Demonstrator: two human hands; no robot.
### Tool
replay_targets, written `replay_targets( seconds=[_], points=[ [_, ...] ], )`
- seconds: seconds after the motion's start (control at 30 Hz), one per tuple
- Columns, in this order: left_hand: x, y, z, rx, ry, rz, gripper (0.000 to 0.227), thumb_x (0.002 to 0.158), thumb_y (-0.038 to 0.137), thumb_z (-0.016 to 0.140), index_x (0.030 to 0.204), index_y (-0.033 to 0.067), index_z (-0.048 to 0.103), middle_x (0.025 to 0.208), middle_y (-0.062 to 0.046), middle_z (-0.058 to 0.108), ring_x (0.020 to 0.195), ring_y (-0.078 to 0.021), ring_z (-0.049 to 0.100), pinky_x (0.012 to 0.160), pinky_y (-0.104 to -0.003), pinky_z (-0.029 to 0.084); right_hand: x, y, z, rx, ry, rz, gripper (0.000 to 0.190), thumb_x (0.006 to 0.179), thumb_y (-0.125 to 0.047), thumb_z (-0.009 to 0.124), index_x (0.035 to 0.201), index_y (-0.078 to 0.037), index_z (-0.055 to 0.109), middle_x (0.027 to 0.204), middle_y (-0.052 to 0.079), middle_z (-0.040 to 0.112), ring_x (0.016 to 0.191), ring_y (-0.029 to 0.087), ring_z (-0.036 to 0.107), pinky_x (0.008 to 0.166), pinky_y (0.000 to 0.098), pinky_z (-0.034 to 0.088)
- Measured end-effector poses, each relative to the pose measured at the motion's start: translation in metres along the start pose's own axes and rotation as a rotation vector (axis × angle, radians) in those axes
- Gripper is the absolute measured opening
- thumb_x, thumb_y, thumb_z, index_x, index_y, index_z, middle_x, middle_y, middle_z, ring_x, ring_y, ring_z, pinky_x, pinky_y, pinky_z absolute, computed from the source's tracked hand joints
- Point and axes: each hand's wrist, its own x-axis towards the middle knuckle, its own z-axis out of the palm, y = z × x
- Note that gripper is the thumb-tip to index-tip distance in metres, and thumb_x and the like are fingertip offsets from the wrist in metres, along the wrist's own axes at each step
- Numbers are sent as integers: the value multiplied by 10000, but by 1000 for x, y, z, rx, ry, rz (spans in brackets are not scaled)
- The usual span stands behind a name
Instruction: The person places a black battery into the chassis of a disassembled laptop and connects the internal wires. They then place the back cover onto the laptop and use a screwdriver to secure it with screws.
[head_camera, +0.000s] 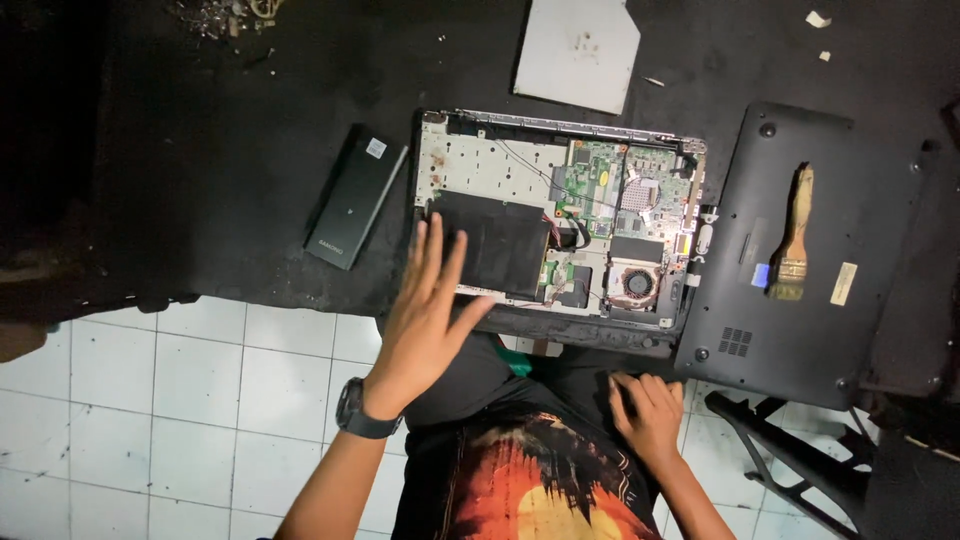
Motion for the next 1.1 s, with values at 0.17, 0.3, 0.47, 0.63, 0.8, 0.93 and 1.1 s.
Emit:
replay_targets(
  seconds=[0.17,0.3,0.47,0.63,0.8,0.93,1.1],
  points=[
    [-5,-8,20,331,38,70,876,1039,578,461,1636,85,52,1688,-247,-2,1580,-418,20,1284,-564,126,-8,7,6,-5,-21,-3,59,941,-160,706,995,-140,695,764,-6,600,644,166,487,665,350,227],
    [-6,-11,22,304,45,76,870,1045,560,476,1644,108,36,1694,-225,-36,1581,-419,-2,1265,-604,134,-3,3,2,1,-28,9,60,941,-163,706,997,-146,694,769,-10,601,653,177,499,657,353,239],
    [-5,-11,24,288,77,120,850,1043,553,479,1650,127,63,1698,-215,-11,1583,-418,33,1253,-611,172,15,-8,-34,139,-29,22,58,946,-149,691,986,-106,684,772,2,624,664,182,551,680,336,339],
    [-2,-11,30,307,92,56,851,1007,594,430,1648,156,84,1700,-195,3,1572,-414,39,1241,-614,135,92,17,-115,14,380,-105,88,951,29,622,896,-37,640,743,71,558,588,236,385,625,406,313],
    [-3,-11,30,314,52,15,888,967,612,441,1649,187,63,1705,-161,-32,1570,-388,-8,1227,-608,105,175,72,-135,-161,178,318,214,1051,-236,680,1108,-31,658,960,132,639,886,366,569,809,469,425],
    [-2,-14,33,314,39,-32,903,937,627,432,1649,208,68,1708,-141,-44,1570,-363,-28,1219,-595,84,218,93,-133,-99,-112,632,405,961,-431,743,973,-60,581,884,130,719,769,412,657,627,503,453],
    [-1,-13,34,315,55,-30,907,933,611,454,1648,194,85,1710,-155,-15,1575,-357,-24,1214,-589,92,270,106,-122,-7,-61,541,304,1013,-389,683,989,-99,594,896,92,737,787,356,692,597,473,466]
  ],
)
